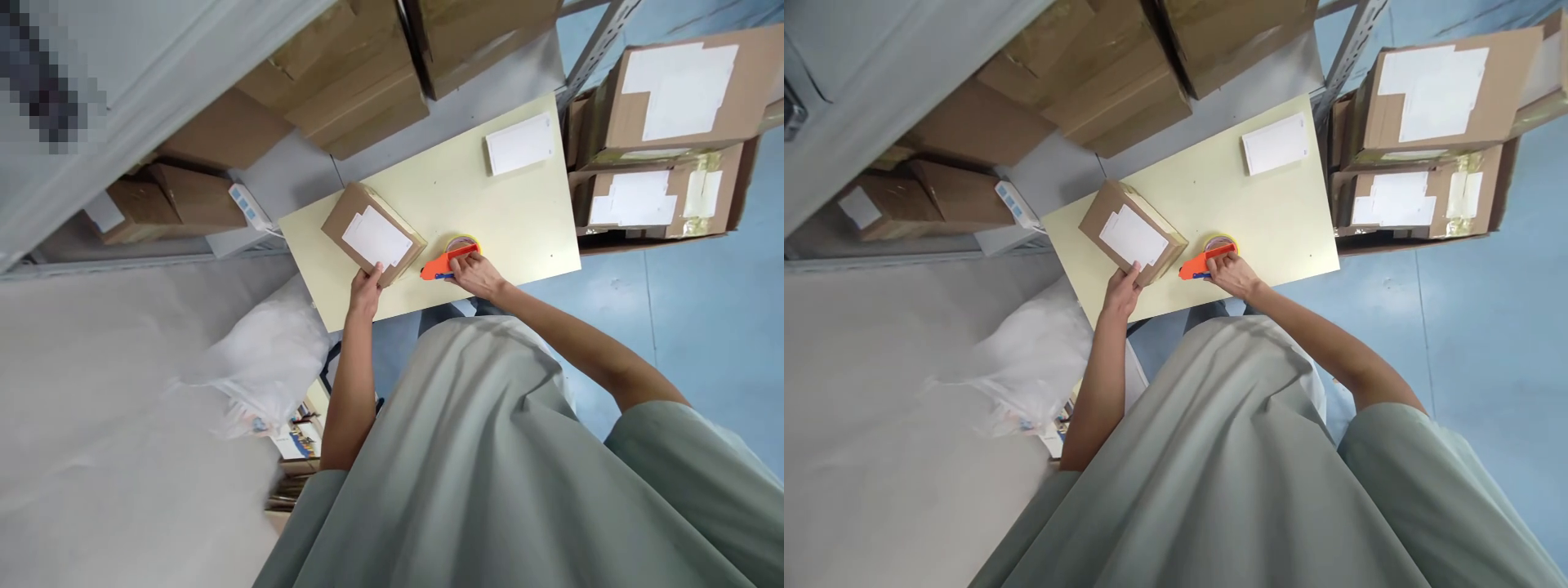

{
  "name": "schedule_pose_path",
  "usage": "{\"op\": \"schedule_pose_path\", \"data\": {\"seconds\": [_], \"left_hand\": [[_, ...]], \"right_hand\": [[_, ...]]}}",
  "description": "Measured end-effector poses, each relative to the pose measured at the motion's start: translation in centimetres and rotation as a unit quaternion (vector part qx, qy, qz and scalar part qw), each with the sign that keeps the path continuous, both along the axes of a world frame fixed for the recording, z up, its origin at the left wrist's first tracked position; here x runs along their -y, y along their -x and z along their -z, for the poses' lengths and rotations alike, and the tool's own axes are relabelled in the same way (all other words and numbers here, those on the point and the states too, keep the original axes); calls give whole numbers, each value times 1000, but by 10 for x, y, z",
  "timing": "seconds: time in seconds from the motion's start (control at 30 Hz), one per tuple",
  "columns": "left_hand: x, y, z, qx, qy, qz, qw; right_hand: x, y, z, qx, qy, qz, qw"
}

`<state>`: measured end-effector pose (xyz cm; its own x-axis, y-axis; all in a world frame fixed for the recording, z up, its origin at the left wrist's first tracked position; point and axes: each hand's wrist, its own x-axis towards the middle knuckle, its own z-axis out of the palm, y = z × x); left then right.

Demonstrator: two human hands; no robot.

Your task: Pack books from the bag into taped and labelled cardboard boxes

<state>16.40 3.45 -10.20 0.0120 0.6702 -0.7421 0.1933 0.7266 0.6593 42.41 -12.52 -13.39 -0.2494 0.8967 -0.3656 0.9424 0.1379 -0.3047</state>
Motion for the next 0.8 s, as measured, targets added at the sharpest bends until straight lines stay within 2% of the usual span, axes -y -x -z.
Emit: {"op": "schedule_pose_path", "data": {"seconds": [0.2,0.37,0.47,0.53,0.63,0.8], "left_hand": [[-3,0,-3,-14,1,24,1000],[-4,-3,-8,-15,12,19,1000],[-5,-4,-9,-25,9,23,999],[-6,-6,-9,-32,7,27,999],[-9,-5,-8,-43,8,45,998],[-18,5,-7,-72,6,132,989]], "right_hand": [[10,-19,-1,-8,-11,-24,1000],[42,-70,0,30,-7,51,998],[46,-91,0,52,-24,54,997],[33,-95,-1,67,-26,60,996],[-4,-89,0,68,-41,87,993],[-57,-75,-1,56,-55,80,994]]}}
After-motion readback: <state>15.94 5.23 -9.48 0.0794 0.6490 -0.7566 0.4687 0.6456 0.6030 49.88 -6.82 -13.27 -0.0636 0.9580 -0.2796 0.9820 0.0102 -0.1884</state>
